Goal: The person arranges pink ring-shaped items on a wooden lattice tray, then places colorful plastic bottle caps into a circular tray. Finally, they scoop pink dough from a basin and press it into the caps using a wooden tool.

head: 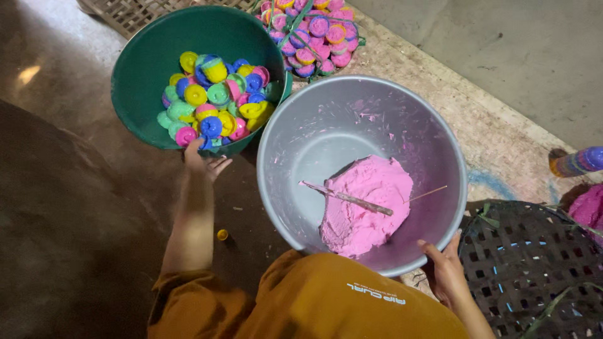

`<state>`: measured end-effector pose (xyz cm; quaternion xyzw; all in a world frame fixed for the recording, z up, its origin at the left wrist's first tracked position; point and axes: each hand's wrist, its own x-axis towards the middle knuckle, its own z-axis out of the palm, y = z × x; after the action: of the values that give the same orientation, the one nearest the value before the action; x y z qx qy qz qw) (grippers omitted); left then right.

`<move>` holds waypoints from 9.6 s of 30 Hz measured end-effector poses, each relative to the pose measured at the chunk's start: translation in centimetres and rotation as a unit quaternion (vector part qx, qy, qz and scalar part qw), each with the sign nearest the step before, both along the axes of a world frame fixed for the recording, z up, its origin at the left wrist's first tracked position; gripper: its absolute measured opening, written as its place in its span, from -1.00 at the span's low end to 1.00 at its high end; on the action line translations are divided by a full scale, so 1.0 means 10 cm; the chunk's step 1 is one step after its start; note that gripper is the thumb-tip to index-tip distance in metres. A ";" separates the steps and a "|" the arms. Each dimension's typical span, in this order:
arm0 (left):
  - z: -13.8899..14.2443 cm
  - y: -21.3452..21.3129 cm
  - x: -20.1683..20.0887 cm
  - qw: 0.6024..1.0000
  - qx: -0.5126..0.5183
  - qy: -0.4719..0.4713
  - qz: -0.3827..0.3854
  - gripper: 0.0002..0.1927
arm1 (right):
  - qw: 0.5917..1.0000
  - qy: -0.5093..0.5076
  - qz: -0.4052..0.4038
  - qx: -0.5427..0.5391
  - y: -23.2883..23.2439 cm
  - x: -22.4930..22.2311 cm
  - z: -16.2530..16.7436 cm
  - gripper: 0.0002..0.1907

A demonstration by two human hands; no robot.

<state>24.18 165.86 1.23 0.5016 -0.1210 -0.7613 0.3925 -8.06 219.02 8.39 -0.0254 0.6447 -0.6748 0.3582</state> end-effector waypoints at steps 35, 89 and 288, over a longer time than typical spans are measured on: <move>2.13 1.22 -2.14 0.892 -0.240 0.198 -0.329 -0.60 | 0.962 0.095 0.112 -0.228 -0.58 -1.72 1.89 0.01; 1.16 0.07 -2.60 0.381 -0.722 -0.503 -0.284 -0.55 | 0.942 0.256 -0.158 0.150 -0.08 -2.24 -0.42 -0.17; 0.64 5.24 -4.07 0.344 -0.742 -0.177 -0.547 -0.20 | 0.760 0.556 0.121 0.315 2.65 -1.91 0.03 -0.55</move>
<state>-16.52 218.28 7.63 -0.0498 -0.9507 -0.2982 0.0691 -27.18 245.55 8.72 -0.3593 0.8986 -0.2519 0.0032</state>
